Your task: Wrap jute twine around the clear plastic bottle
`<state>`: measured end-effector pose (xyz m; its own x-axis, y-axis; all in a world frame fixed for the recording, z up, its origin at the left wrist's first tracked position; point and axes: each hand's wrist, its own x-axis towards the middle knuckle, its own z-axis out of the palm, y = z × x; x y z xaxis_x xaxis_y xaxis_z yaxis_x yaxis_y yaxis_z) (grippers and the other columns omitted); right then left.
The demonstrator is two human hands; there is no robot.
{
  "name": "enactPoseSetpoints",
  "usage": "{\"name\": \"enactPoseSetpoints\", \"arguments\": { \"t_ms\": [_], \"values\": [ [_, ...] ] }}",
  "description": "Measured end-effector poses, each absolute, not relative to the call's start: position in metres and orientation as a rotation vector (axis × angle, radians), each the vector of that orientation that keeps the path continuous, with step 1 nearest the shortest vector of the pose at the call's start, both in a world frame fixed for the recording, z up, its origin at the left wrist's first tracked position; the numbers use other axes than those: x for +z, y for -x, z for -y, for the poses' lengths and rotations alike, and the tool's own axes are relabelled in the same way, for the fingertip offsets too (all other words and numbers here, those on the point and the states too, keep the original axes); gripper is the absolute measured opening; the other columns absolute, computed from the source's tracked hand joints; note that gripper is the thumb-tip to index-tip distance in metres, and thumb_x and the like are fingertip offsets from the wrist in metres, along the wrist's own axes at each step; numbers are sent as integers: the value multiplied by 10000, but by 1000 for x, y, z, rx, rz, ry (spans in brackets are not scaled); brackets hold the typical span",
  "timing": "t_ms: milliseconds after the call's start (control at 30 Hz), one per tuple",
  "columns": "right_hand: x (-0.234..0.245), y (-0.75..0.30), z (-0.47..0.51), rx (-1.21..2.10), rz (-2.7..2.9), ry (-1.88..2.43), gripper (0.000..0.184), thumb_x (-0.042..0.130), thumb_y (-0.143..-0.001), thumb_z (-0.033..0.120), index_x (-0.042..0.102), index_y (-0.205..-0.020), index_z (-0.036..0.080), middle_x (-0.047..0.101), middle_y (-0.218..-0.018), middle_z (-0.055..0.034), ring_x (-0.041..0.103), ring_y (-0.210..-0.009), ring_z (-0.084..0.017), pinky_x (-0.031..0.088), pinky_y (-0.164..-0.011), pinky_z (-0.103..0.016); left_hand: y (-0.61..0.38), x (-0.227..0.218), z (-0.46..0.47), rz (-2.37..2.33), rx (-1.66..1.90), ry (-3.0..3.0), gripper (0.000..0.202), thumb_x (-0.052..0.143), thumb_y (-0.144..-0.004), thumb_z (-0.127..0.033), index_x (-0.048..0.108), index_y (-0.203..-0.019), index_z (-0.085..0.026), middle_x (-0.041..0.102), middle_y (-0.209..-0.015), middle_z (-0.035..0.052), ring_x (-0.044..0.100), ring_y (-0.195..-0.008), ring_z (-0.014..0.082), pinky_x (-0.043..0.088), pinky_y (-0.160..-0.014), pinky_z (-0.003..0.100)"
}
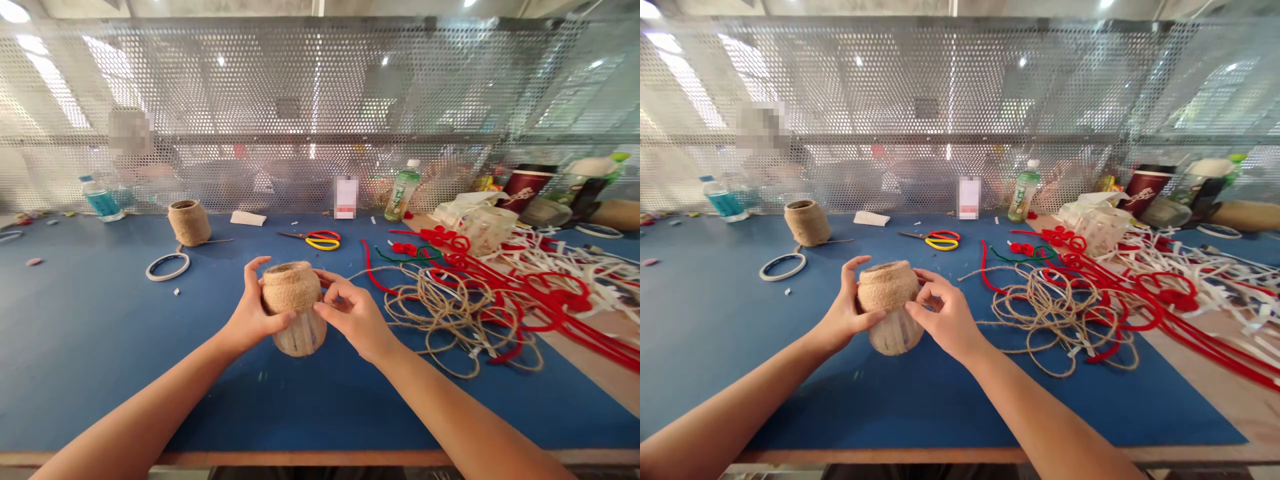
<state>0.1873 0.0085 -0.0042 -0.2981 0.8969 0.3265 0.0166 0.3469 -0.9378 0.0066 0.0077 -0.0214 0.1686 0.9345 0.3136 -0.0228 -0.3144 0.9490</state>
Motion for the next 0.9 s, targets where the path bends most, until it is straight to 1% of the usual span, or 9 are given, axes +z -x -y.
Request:
{"name": "enactPoseSetpoints", "arguments": {
  "t_ms": [67, 167, 267, 400, 467, 567, 667, 767, 900],
  "values": [
    [-5, -188, -9, 1080, 1639, 857, 223, 613, -701, 201, 458, -543, 171, 517, -1229, -94, 463, -1197, -208, 421, -936, -373, -6, -21, -8, -922, 1292, -1531, 838, 705, -562, -285, 159, -1198, -261, 519, -999, 37, 551, -896, 189, 451, -798, 342],
    [-6, -188, -10, 983, 1689, 878, 217, 608, -712, 209, 467, -552, 172, 536, -1214, -86, 474, -1187, -213, 382, -977, -412, -6, -18, -7, -939, 1280, -1564, 812, 690, -588, -289, 153, -1196, -258, 498, -1013, 44, 540, -908, 188, 448, -808, 352],
    [-6, -189, -10, 890, 1744, 892, 211, 611, -719, 216, 480, -559, 176, 557, -1182, -82, 491, -1167, -212, 359, -996, -428, -6, -18, -8, -1004, 1271, -1597, 803, 694, -598, -319, 156, -1191, -256, 463, -1035, 56, 520, -942, 203, 436, -833, 386],
    [-6, -188, -10, 826, 1767, 903, 215, 615, -717, 220, 484, -553, 176, 572, -1147, -81, 499, -1152, -216, 371, -979, -421, -5, -23, -11, -1184, 1342, -1731, 832, 731, -535, -399, 203, -1159, -244, 362, -1037, 49, 452, -1001, 225, 392, -895, 437],
    [-6, -188, -9, 811, 1772, 904, 219, 617, -716, 220, 482, -550, 175, 573, -1137, -83, 497, -1150, -218, 372, -974, -418, -5, -25, -12, -1239, 1378, -1779, 841, 743, -509, -419, 216, -1141, -247, 316, -1045, 45, 441, -995, 216, 397, -892, 432],
    [-5, -188, -9, 807, 1780, 906, 217, 621, -718, 220, 487, -552, 174, 569, -1126, -81, 493, -1151, -216, 369, -973, -413, -8, -23, -7, -1257, 1403, -1788, 846, 745, -516, -411, 198, -1144, -263, 291, -1084, 48, 435, -1009, 210, 404, -892, 423],
    [-6, -188, -9, 788, 1787, 909, 216, 623, -717, 215, 494, -549, 172, 566, -1099, -75, 488, -1150, -214, 371, -972, -409, -12, -19, 0, -1270, 1395, -1832, 844, 749, -521, -387, 191, -1141, -258, 287, -1132, 64, 431, -1005, 206, 418, -876, 411],
    [-6, -187, -8, 743, 1789, 920, 214, 628, -713, 217, 499, -548, 172, 557, -1054, -72, 494, -1133, -213, 386, -958, -404, -14, -16, 4, -1283, 1392, -1846, 833, 745, -534, -369, 192, -1145, -249, 299, -1138, 75, 454, -963, 197, 448, -817, 383],
    [-5, -186, -6, 729, 1796, 936, 214, 629, -718, 246, 513, -553, 175, 534, -1055, -73, 499, -1115, -214, 427, -919, -389, -14, -16, 4, -1319, 1418, -1843, 791, 730, -566, -389, 205, -1144, -258, 305, -1169, 77, 477, -939, 189, 451, -801, 377]
  ]
}}
